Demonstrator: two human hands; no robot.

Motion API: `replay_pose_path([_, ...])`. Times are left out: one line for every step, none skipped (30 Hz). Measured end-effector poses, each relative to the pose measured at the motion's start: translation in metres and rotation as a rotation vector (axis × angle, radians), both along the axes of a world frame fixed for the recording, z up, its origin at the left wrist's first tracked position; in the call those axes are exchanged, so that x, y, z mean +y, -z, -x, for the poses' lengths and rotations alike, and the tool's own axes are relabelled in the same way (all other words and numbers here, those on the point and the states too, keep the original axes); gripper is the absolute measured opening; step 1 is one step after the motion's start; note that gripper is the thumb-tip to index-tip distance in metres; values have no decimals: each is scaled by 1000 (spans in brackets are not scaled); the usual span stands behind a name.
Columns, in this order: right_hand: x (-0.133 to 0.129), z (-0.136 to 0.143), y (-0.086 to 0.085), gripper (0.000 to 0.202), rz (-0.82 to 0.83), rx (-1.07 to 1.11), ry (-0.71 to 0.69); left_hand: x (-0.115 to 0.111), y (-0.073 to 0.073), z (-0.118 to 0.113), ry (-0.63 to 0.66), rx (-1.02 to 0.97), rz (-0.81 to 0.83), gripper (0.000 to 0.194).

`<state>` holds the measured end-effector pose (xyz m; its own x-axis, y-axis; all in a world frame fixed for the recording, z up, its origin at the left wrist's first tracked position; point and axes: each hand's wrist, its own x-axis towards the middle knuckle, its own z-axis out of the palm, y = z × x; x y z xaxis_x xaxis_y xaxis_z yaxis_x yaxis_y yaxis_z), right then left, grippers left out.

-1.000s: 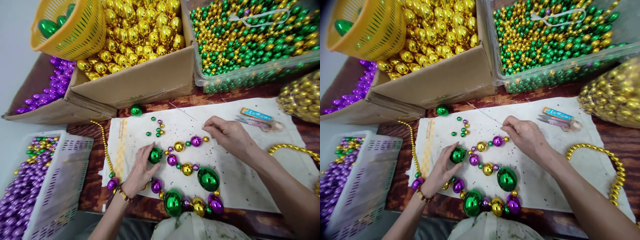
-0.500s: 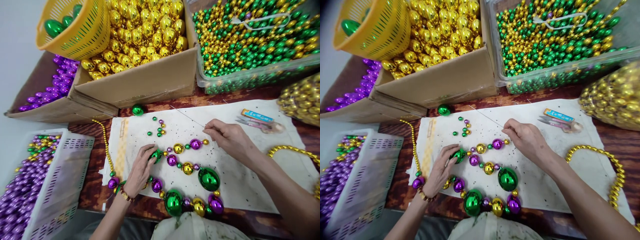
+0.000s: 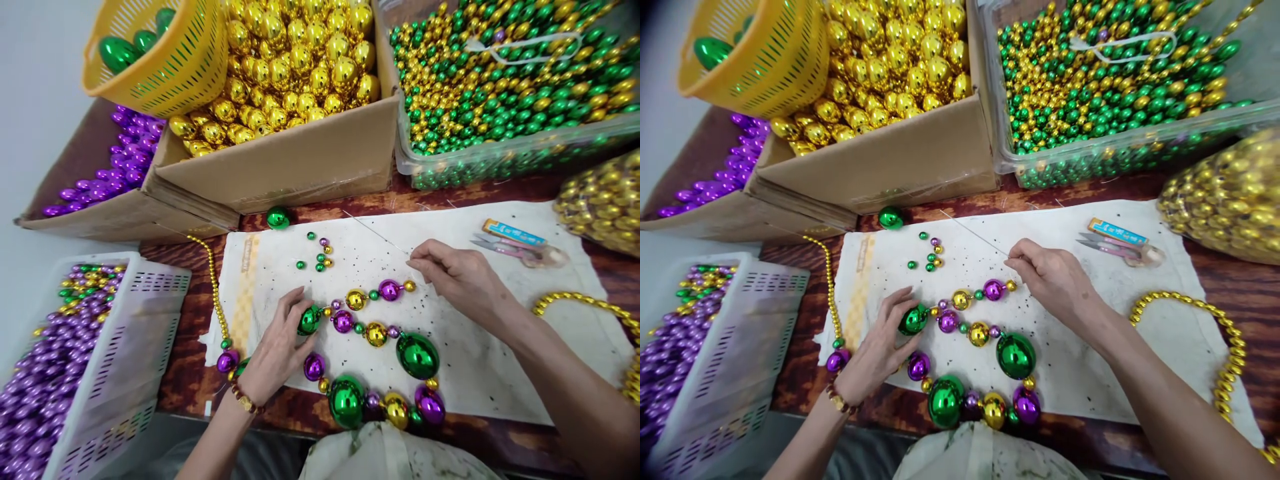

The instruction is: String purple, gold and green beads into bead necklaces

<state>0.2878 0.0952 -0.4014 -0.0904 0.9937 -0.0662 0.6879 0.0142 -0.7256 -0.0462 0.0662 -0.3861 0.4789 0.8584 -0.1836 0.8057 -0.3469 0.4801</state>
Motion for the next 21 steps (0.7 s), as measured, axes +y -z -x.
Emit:
replay_pose_path([0,0,-1,11,3,5,3,0,1,1,5,6,-6,53])
replay_pose_path([-1,-1,-2,11,5,10,9,1,2,2,4,10,-27,57])
replay_pose_path([-1,-1,-3,12,8,17,17,1,5,4,-4,15,-60,60])
replay_pose_path([-2,-1,-4,12,9,25,26,2,7,5,-11,25,-98,64])
replay_pose_path([-2,-1,-4,12,10,36,33,2,10,7,-11,40,-129,65])
replay_pose_path([-3,-1,-4,12,10,49,37,2,12,8,-2,55,-147,66])
replay_pose_path([-4,0,-4,13,9,63,39,2,15,9,14,68,-151,66])
replay_pose_path([-5,0,-3,13,9,76,36,2,16,9,33,73,-141,66])
replay_pose_path([-6,1,-2,14,8,90,31,2,17,9,47,73,-120,66])
replay_pose_path([-7,1,-2,14,7,102,28,2,17,9,54,69,-90,67])
replay_pose_path([-7,2,-1,15,7,110,25,1,16,9,54,61,-61,68])
replay_pose_path([-8,2,0,15,6,116,26,1,14,9,49,51,-33,67])
replay_pose_path([-8,2,1,16,6,118,28,1,12,9,41,39,-8,63])
replay_pose_path([-9,2,1,15,8,118,31,1,10,8,32,27,13,58])
replay_pose_path([-9,2,1,15,10,116,35,1,8,8,22,14,32,54])
replay_pose_path([-9,1,1,15,11,116,38,0,6,8,11,0,46,51])
replay_pose_path([-9,1,1,15,12,120,40,0,4,8,-1,-17,56,51])
replay_pose_path([-8,1,1,14,10,127,40,-1,3,8,-13,-36,59,51])
replay_pose_path([-8,0,1,14,5,134,40,-1,2,9,-24,-52,57,53])
replay_pose_path([-8,0,1,14,0,140,42,-2,2,9,-34,-63,46,57])
replay_pose_path([-8,0,1,13,-6,145,46,-2,3,10,-40,-66,27,60])
